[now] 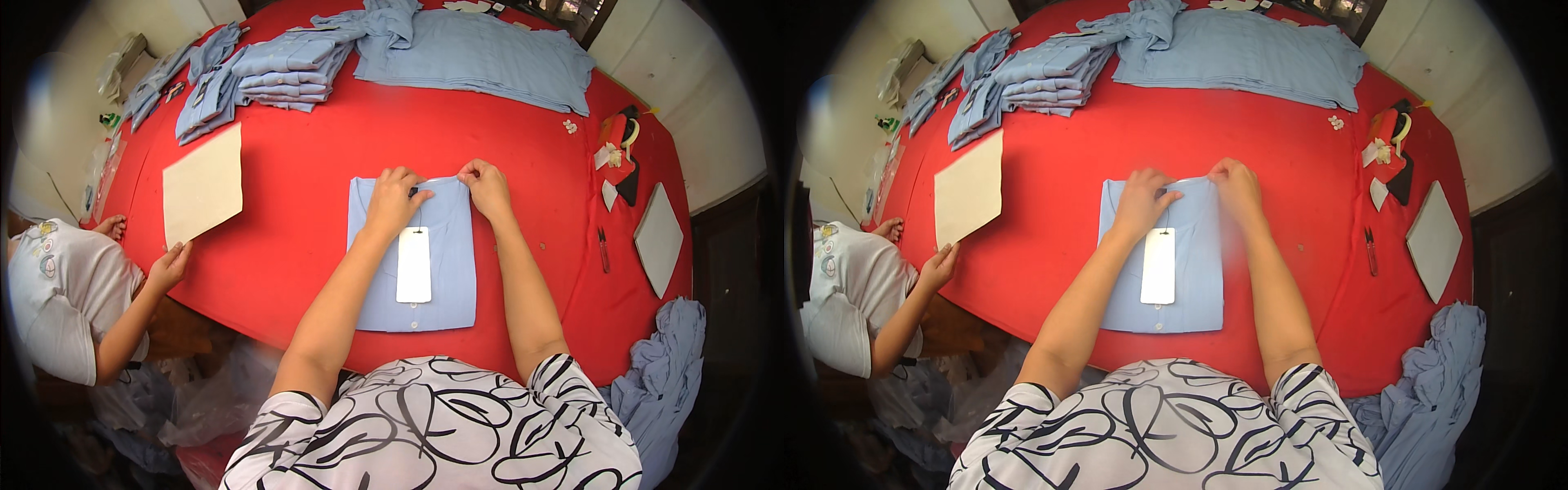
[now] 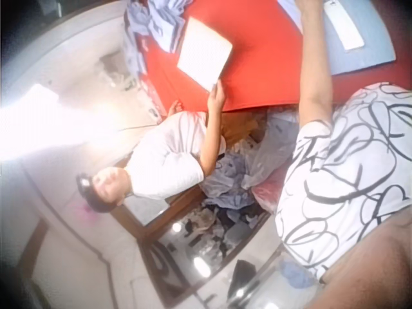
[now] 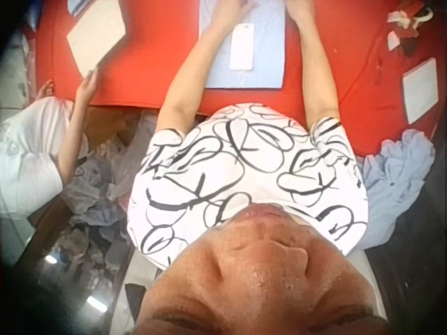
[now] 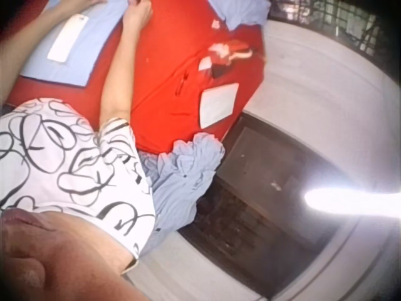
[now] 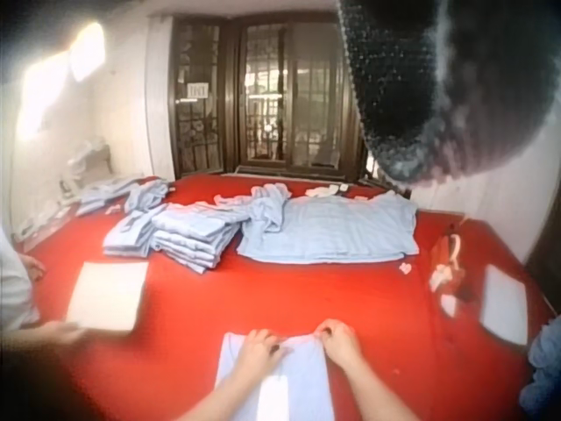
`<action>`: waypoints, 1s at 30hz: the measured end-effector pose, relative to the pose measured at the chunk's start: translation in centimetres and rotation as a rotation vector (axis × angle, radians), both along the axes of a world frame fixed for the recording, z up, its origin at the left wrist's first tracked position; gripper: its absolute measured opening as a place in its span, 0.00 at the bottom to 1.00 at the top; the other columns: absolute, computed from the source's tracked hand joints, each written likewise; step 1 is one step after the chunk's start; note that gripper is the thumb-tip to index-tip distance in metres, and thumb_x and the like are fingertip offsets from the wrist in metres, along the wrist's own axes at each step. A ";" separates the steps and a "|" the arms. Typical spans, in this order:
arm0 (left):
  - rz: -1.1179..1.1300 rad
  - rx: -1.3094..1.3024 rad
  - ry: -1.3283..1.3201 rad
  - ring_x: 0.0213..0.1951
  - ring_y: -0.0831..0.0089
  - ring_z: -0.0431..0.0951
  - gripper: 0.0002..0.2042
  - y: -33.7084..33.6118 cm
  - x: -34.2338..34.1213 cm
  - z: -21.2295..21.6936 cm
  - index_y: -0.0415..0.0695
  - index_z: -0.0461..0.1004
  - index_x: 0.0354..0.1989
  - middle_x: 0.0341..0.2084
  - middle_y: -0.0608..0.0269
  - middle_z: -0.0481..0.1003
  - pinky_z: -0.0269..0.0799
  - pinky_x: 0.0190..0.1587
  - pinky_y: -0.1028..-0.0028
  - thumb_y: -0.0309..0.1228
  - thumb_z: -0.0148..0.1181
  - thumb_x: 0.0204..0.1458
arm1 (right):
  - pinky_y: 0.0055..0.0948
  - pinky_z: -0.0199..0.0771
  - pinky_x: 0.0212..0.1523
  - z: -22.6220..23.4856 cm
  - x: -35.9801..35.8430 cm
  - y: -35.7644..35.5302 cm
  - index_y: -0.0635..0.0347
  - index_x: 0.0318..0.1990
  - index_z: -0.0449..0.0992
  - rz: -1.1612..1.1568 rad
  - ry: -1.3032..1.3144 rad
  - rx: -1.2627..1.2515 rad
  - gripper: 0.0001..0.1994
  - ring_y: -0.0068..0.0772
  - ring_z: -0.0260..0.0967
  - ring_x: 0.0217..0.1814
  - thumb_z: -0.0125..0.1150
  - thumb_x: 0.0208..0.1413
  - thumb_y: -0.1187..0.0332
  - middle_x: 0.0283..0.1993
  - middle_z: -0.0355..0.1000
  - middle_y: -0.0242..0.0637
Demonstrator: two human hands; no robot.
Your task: The person folds blue shirts on a red table using a cardboard guide, smooths the fabric, and stacks the completed garments.
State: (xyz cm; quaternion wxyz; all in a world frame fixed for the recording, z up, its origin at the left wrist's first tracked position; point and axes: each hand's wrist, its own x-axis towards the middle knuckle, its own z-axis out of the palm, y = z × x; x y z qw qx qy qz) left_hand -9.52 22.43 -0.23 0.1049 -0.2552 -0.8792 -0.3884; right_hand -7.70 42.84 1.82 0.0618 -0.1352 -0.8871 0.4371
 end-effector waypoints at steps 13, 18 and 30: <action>0.053 0.041 -0.030 0.42 0.58 0.74 0.06 0.5 -1.1 -0.5 0.41 0.82 0.33 0.34 0.58 0.77 0.70 0.48 0.64 0.31 0.65 0.51 | 0.37 0.71 0.44 -0.1 1.6 -1.1 0.57 0.44 0.76 0.011 0.133 0.129 0.09 0.39 0.72 0.45 0.60 0.58 0.66 0.41 0.72 0.38; -0.089 0.273 0.285 0.43 0.57 0.78 0.14 0.8 -1.5 -0.3 0.37 0.72 0.52 0.42 0.52 0.77 0.74 0.45 0.62 0.29 0.56 0.60 | 0.34 0.73 0.48 -1.4 5.3 -0.6 0.68 0.49 0.76 0.043 0.411 -0.006 0.14 0.39 0.74 0.47 0.63 0.59 0.69 0.45 0.77 0.44; 0.028 -0.003 0.070 0.39 0.62 0.74 0.06 0.2 -1.7 -1.0 0.43 0.83 0.32 0.34 0.61 0.78 0.70 0.47 0.64 0.32 0.66 0.49 | 0.44 0.65 0.55 -1.5 17.2 -7.0 0.64 0.47 0.79 0.266 0.483 0.498 0.16 0.44 0.67 0.54 0.66 0.49 0.72 0.52 0.73 0.38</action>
